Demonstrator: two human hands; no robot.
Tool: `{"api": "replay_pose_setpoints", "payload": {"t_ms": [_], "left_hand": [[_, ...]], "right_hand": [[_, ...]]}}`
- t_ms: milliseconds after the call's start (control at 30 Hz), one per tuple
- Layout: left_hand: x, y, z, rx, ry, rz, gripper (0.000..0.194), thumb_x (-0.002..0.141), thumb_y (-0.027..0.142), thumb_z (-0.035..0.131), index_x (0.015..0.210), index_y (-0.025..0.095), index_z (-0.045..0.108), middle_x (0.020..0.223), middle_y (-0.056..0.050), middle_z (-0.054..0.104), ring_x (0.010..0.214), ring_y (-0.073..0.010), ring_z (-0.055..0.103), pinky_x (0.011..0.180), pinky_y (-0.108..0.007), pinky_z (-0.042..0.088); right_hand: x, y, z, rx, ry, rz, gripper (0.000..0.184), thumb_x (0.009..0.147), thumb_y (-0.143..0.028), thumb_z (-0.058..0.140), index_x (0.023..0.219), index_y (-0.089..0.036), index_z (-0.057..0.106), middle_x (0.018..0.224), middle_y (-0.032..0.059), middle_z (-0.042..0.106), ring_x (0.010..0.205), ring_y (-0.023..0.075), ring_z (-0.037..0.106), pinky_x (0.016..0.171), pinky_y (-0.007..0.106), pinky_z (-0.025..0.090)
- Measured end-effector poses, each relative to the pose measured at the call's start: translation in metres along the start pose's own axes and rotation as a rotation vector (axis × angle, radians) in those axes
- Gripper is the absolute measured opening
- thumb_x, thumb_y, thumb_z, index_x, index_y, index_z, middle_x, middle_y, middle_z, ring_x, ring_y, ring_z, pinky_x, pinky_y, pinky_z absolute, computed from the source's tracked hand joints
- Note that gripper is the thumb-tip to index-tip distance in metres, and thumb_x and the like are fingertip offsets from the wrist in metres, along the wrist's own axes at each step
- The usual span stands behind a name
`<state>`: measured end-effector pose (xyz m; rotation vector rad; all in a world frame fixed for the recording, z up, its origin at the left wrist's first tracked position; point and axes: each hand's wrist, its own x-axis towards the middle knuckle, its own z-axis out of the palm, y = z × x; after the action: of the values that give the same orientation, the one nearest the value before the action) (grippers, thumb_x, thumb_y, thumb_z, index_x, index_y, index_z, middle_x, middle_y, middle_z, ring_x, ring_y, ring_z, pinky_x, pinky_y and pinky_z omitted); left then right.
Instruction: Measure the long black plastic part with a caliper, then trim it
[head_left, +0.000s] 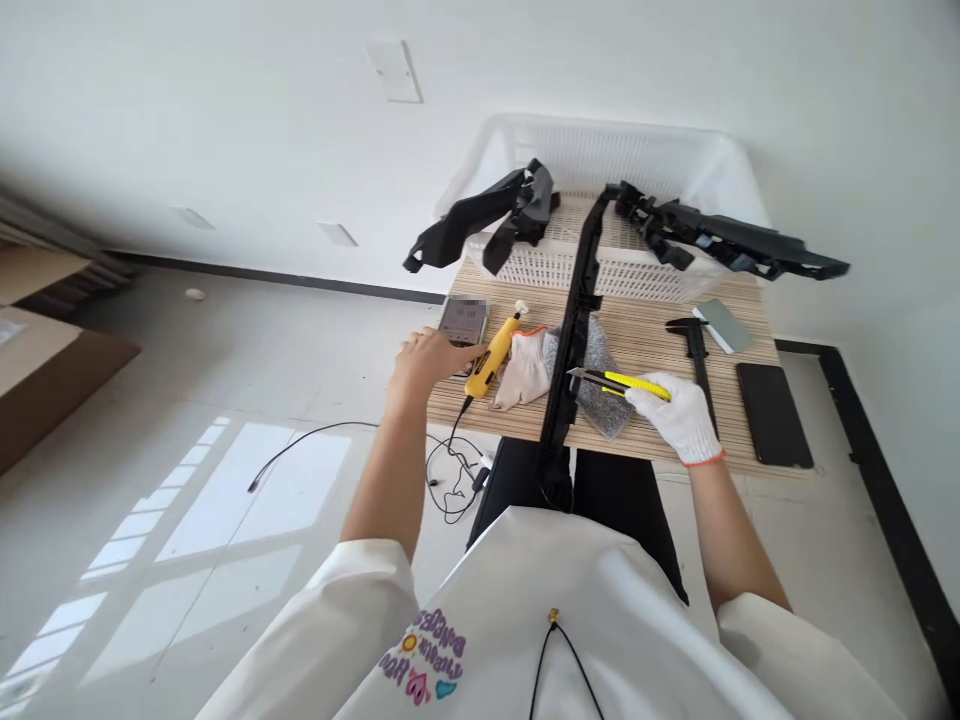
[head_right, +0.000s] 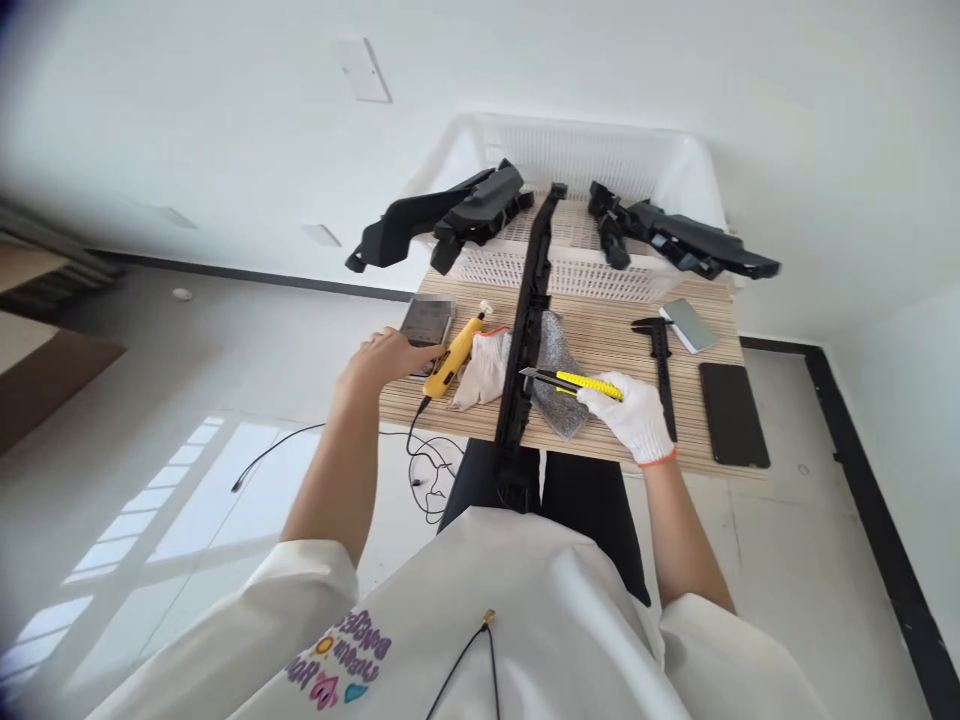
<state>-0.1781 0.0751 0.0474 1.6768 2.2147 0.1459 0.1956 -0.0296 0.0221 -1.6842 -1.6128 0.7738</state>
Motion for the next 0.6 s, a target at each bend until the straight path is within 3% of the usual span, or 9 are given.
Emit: {"api": "replay_pose_setpoints", "payload": {"t_ms": [233,400,500,600], "left_hand": [[-0.01,0.006,-0.011,0.061,-0.063,-0.001,0.112,0.076,0.069,0.069,0.156,-0.003,0.036,0.151,-0.039,0.057,0.146,-0.0547,0.05,0.108,-0.058,0.049],[-0.003,0.002,-0.011,-0.002,-0.092,0.006,0.111,0.069,0.06,0.08,0.155,0.003,0.04,0.143,-0.033,0.065,0.136,-0.0498,0.061,0.096,-0.049,0.054],[0.009,-0.006,-0.012,-0.358,-0.083,-0.028,0.091,0.053,0.041,0.095,0.132,0.01,0.063,0.115,-0.022,0.077,0.119,-0.0472,0.069,0.076,-0.04,0.054],[0.017,-0.017,-0.016,-0.738,-0.154,-0.049,0.048,0.051,0.029,0.096,0.091,0.017,0.072,0.074,-0.008,0.071,0.085,-0.0341,0.073,0.056,-0.031,0.046]], "right_hand": [[0.002,0.001,0.0,-0.016,0.011,-0.022,0.033,0.084,-0.051,0.075,0.098,-0.023,0.084,0.089,0.0032,0.083,0.08,0.0218,0.074,0.074,0.032,0.057],[0.002,0.002,0.0,0.003,-0.005,-0.043,0.033,0.086,-0.05,0.075,0.099,-0.021,0.083,0.092,0.0042,0.083,0.082,0.0214,0.075,0.071,0.03,0.055],[0.002,0.003,0.0,0.007,-0.009,-0.052,0.032,0.086,-0.05,0.074,0.098,-0.021,0.083,0.092,0.0047,0.083,0.083,0.0218,0.075,0.072,0.03,0.055],[0.002,0.003,0.0,0.012,-0.015,-0.057,0.034,0.086,-0.052,0.075,0.098,-0.021,0.082,0.091,0.0046,0.083,0.082,0.022,0.074,0.073,0.031,0.055]]}}
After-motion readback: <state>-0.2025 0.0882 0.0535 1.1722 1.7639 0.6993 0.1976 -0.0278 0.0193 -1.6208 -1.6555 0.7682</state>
